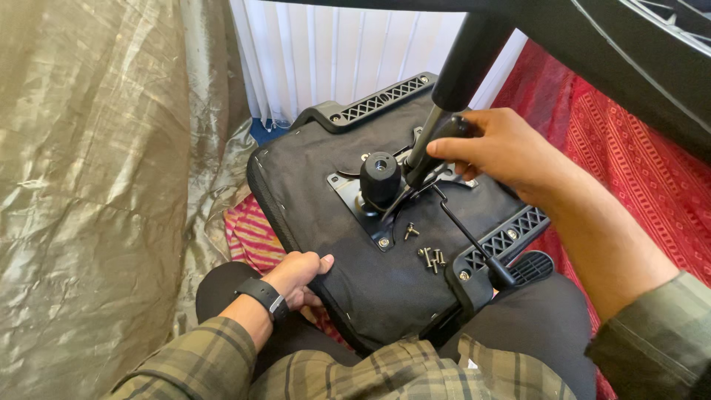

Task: The person assembles a chair base by attaching a metal bracket to the underside of the seat using a screwdriver. They position the bracket, insert screws, and tighten them while holding the seat steady.

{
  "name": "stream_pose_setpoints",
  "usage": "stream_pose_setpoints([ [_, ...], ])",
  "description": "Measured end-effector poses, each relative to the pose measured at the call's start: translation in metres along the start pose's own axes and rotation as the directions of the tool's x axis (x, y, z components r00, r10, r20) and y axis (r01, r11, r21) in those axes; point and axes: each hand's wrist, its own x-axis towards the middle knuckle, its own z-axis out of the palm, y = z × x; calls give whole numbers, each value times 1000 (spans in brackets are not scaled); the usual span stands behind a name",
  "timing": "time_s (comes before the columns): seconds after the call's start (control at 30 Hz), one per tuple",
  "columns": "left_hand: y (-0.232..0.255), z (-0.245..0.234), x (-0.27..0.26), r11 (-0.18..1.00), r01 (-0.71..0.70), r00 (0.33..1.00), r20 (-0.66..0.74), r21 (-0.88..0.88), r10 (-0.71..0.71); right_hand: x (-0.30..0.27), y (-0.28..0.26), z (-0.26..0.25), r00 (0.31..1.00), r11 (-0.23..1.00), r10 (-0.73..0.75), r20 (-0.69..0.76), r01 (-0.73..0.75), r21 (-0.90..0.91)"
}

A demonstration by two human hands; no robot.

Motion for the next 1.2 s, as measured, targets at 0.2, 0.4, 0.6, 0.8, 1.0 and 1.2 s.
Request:
stream_pose_setpoints([
  [0.2,4,-6,-1,999,-8,990,140,45,2,5,11,-13,986,866,-22,-165,101,489],
  [0.4,37,-13,-34,805,-112,990,-2,582,139,12,17,-9,948,709,113,-297,133,692],
  [0.6,68,-7,-53,261,-72,762,-115,963,637,17,40,32,950,862,277,-146,-179,474],
  [0.8,95,-8,-15,47,-392,451,148,919,880,18,62,93,846,744,525,91,-509,432],
  [1.0,121,25,10,-21,-374,571,248,927,783,21,81,112,855,610,492,167,-475,634],
  [1.2,129,31,11,-47,-362,592,268,931,760,22,95,116,879,581,465,109,-395,711],
])
